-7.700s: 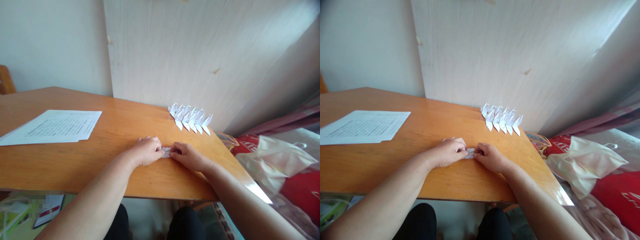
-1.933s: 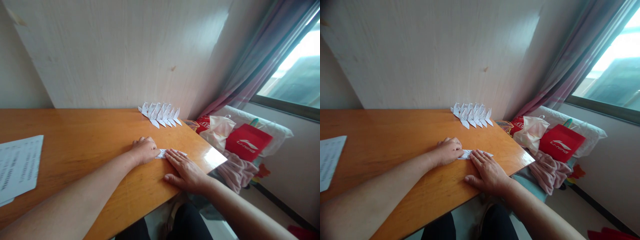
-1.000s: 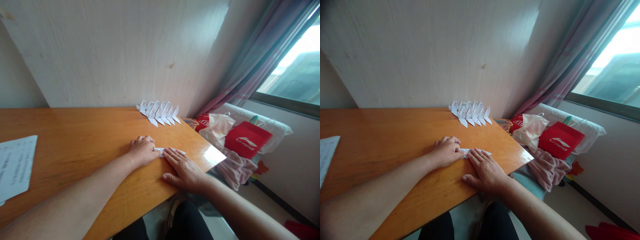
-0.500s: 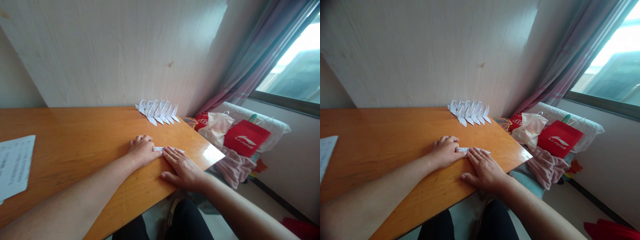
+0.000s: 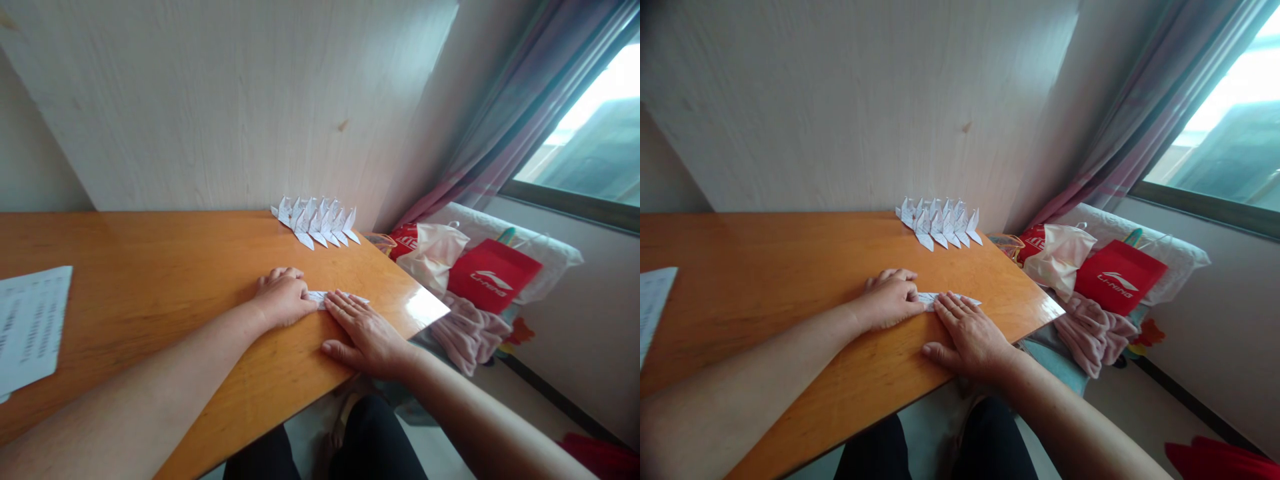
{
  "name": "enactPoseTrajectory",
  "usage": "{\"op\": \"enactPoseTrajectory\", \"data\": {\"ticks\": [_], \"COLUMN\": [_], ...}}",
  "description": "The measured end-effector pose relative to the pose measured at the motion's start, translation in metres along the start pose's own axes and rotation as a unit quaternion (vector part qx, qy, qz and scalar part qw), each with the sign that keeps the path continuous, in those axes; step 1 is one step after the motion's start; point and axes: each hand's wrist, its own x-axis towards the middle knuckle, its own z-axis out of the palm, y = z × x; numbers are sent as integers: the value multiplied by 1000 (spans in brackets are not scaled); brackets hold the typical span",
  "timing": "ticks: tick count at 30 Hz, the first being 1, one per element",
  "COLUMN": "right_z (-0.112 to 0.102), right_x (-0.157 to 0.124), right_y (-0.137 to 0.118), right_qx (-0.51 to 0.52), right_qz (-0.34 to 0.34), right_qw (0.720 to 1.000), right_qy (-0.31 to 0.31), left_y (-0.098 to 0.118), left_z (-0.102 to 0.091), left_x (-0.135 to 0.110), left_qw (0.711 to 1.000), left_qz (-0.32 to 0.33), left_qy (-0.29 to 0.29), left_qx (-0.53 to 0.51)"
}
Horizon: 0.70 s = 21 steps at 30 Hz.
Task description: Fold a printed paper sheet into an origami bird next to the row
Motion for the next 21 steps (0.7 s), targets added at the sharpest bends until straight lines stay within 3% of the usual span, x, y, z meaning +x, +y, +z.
{"op": "enactPoseTrajectory", "data": {"ticks": [21], "right_z": [1], "right_x": [-1], "right_y": [1], "right_qx": [-16], "right_qz": [-3], "right_qw": [1000], "right_qy": [2], "left_y": [-7], "left_z": [-9], "left_x": [-2], "left_qw": [999], "left_qz": [2], "left_qy": [-32], "left_qx": [-14]}}
